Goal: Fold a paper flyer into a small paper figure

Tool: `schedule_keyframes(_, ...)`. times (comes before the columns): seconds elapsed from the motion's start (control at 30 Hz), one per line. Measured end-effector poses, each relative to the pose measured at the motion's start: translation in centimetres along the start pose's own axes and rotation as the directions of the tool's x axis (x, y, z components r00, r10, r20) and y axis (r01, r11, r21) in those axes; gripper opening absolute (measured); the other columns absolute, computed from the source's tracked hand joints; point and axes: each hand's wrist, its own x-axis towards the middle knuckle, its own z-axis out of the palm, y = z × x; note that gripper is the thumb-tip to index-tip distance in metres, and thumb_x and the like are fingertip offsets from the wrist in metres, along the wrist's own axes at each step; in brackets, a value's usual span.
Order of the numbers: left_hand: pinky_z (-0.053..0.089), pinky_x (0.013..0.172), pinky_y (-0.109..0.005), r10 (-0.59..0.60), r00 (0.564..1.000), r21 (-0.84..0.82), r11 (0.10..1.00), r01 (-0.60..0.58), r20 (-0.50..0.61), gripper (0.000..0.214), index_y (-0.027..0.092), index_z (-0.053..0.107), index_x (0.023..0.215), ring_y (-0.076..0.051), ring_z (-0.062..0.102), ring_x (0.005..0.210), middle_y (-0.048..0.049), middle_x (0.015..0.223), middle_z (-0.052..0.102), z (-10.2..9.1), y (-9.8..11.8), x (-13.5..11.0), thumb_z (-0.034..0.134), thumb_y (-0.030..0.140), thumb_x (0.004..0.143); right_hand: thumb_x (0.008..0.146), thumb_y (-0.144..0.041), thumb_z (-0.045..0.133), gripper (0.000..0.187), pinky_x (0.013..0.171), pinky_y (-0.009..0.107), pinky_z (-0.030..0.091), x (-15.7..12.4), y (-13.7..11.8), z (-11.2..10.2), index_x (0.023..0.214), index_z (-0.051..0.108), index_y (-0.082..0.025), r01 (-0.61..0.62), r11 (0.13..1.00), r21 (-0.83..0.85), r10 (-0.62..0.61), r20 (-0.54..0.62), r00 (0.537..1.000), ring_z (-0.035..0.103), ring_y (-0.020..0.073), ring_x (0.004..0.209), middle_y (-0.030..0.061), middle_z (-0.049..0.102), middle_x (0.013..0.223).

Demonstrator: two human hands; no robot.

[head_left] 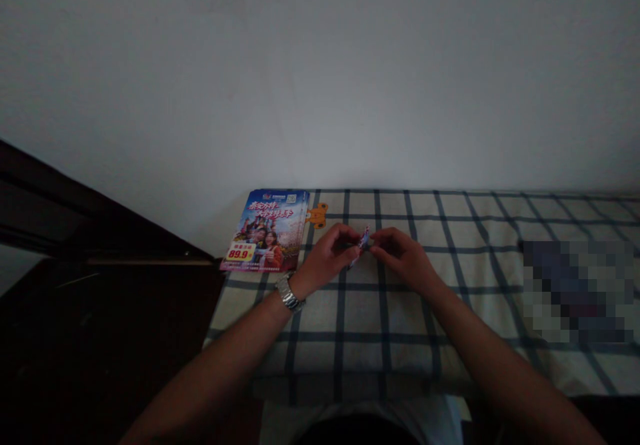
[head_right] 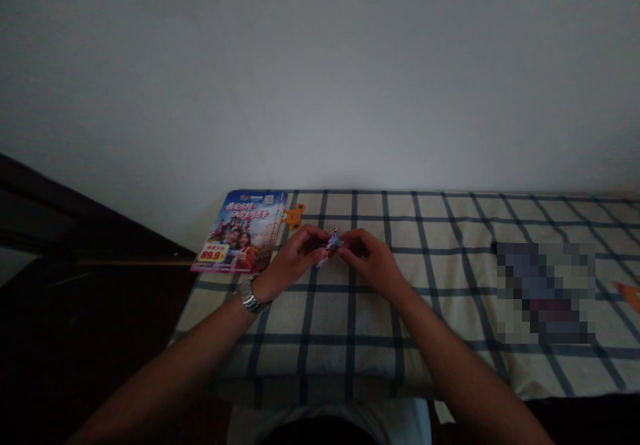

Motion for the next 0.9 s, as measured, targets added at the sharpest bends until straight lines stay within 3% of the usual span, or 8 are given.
schedule_keyframes(0.27, 0.054, 0.089, -0.032, 0.023, 1.000, 0.100, 0.995, -0.022, -0.008, 0.036, 0.018, 0.060, 0.109, -0.017, 0.064, 0.099, -0.0071, 0.108, 0.064, 0.28, -0.25, -0.07, 0.075, 0.043, 0.088, 0.090, -0.043, 0.073, 0.033, 0.091, 0.038, 0.060, -0.23, -0.55, 0.43, 0.118, 0.065, -0.026, -0.028, 0.995, 0.093, 0.019, 0.099, 0.995, 0.072, 0.0215, 0.098, 0.0055, 0.074, 0.106)
schedule_keyframes(0.57, 0.053, 0.087, -0.031, 0.009, 1.000, 0.164, 0.986, -0.007, -0.013, 0.032, 0.017, 0.064, 0.102, -0.018, 0.066, 0.094, -0.0057, 0.102, 0.068, 0.17, 0.17, -0.07, 0.072, 0.045, 0.091, 0.089, -0.042, 0.074, 0.034, 0.095, 0.039, 0.061, -0.43, -0.82, 0.69, 0.118, 0.064, -0.027, -0.045, 0.989, 0.141, 0.025, 0.142, 0.989, 0.073, 0.0212, 0.101, 0.0047, 0.074, 0.109)
schedule_keyframes(0.9, 0.054, 0.098, -0.036, 0.067, 0.998, 0.181, 0.982, -0.061, -0.023, 0.033, 0.020, 0.059, 0.114, -0.020, 0.068, 0.106, -0.0058, 0.111, 0.067, 0.16, -0.28, -0.05, 0.073, 0.039, 0.091, 0.087, -0.042, 0.077, 0.038, 0.092, 0.039, 0.063, -0.54, -0.57, 0.95, 0.118, 0.063, -0.026, -0.068, 0.989, 0.131, 0.049, 0.140, 0.989, 0.074, 0.0216, 0.099, 0.0058, 0.073, 0.110)
